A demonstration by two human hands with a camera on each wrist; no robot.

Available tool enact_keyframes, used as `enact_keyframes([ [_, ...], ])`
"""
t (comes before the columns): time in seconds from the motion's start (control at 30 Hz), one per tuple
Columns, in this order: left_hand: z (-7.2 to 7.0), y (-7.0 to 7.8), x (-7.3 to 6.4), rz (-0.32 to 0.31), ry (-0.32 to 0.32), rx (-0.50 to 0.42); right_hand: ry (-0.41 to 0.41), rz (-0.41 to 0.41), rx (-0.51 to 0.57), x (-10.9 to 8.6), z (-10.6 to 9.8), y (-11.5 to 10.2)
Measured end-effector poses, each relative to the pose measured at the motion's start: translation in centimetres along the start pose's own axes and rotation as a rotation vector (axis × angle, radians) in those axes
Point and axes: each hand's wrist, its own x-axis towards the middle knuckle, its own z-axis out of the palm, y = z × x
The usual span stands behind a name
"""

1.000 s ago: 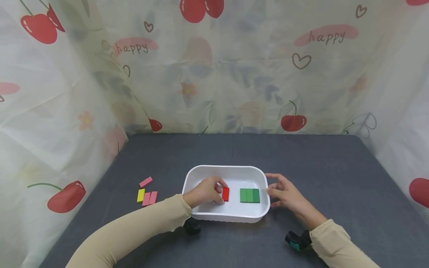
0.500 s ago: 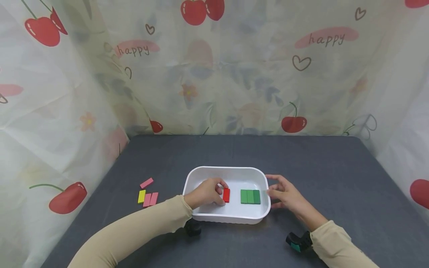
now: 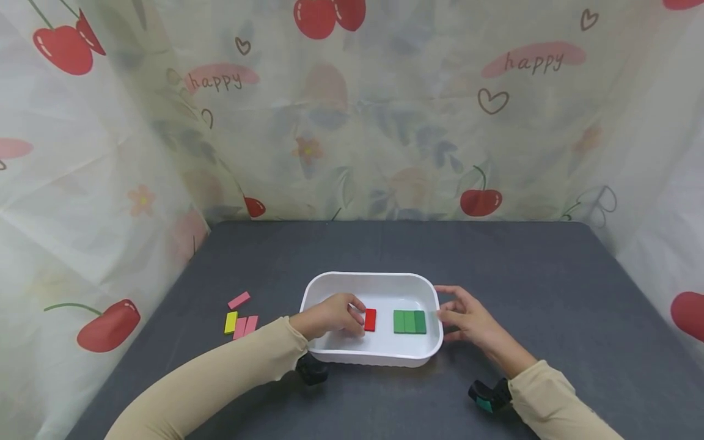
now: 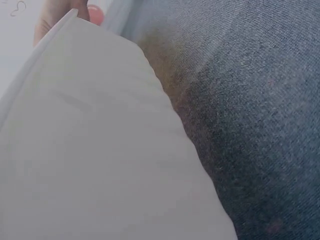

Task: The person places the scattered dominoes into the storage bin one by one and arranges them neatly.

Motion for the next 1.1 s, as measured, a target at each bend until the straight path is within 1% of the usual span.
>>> enact_keyframes([
  [0.1,0.1,-0.1,-0.2,-0.001,-0.004,0.016,0.001,0.005,-0.002,0.0,0.0,0.1],
  [0.23,0.2,0.0,0.0,0.011,-0.021,0.016,0.004,0.012,-0.002,0.0,-0.1,0.0],
  [0.53,0.9,1.0,0.5,0.035,-0.074,-0.026,-0.009,0.008,0.012,0.0,-0.2,-0.1],
  [0.87,1.4,1.6,0.5,0.070,-0.084,-0.037,-0.013,-0.003,0.014,-0.1,-0.2,-0.2],
  [1.1,1.8,1.7,0.6,0.071,-0.091,-0.088,-0.015,-0.012,0.011,-0.2,-0.1,-0.3],
])
